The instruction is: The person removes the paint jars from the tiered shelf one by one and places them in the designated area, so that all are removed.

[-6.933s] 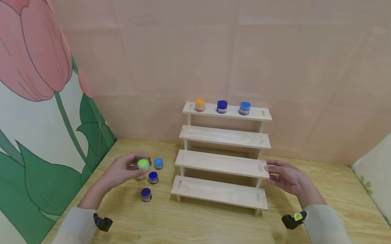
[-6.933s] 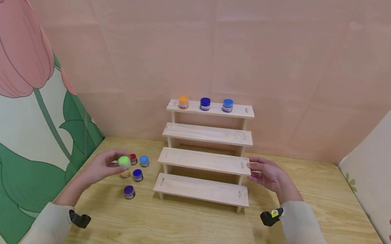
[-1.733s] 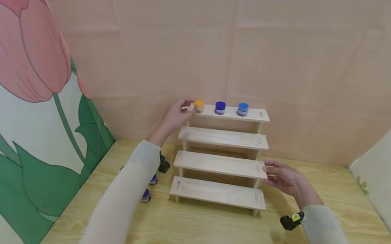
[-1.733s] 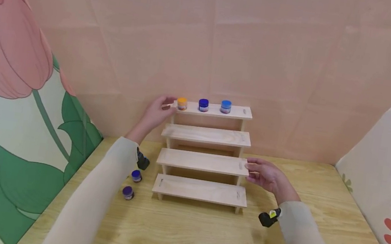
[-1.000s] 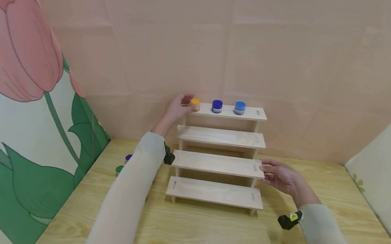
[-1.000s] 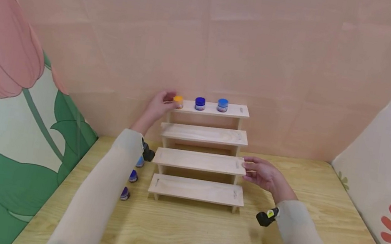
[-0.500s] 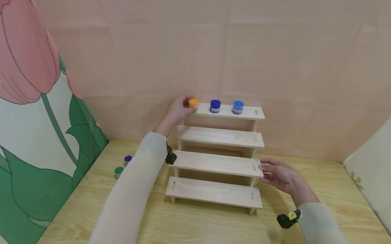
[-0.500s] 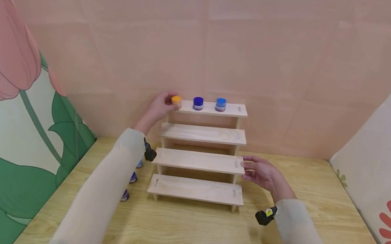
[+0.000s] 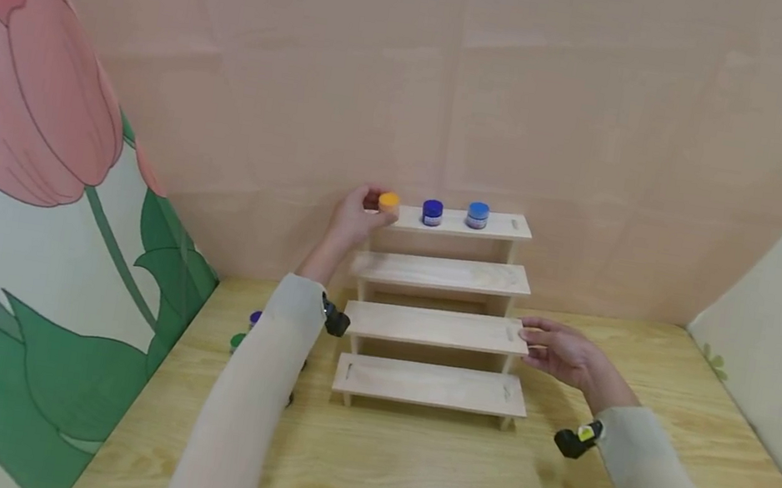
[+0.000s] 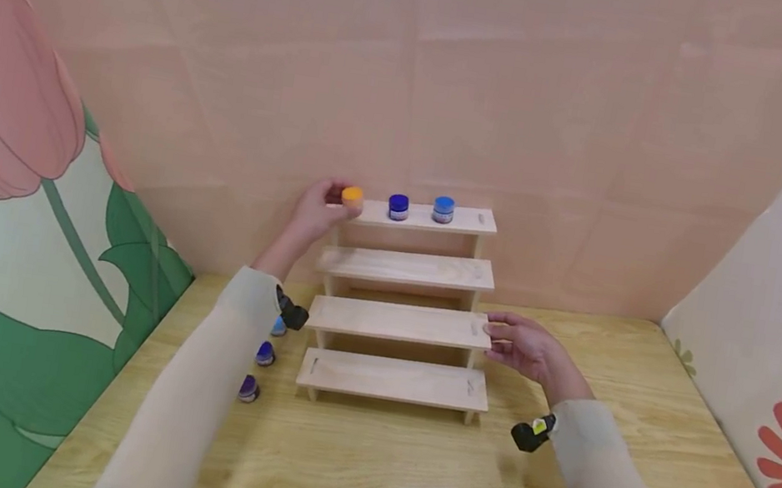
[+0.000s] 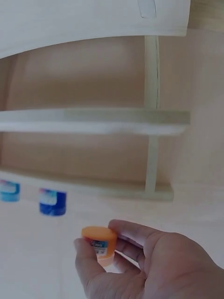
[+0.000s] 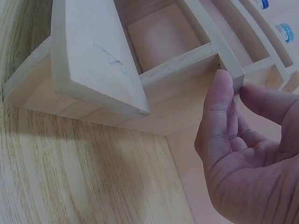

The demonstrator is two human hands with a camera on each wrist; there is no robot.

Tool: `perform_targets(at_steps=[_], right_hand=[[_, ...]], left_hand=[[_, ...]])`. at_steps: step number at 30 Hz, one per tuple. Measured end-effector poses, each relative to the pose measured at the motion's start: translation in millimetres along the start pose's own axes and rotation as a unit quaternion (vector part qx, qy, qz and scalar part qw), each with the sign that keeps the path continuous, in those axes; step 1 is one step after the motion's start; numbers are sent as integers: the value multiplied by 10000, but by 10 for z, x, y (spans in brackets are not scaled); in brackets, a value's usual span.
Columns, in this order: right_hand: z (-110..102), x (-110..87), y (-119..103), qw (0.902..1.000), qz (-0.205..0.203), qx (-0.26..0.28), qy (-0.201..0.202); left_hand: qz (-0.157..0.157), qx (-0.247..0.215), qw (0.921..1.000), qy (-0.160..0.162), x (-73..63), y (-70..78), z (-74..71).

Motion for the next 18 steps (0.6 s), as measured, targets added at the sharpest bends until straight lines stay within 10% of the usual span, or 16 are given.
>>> perform_targets(at_steps=[18], right_hand=[[7,6,11,10000,39,48,-13]], left_hand=[[358,-747,9949,-572,-479,350,-152]])
Point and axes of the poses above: each hand's wrist, its own x-axis towards the middle knuckle, its own z-axis out of the palm, y = z × x, the point moved 5 cm from there along x, towards the middle knuckle, and after that the axes turned 14 degrees about z, right-handed, at the moved point
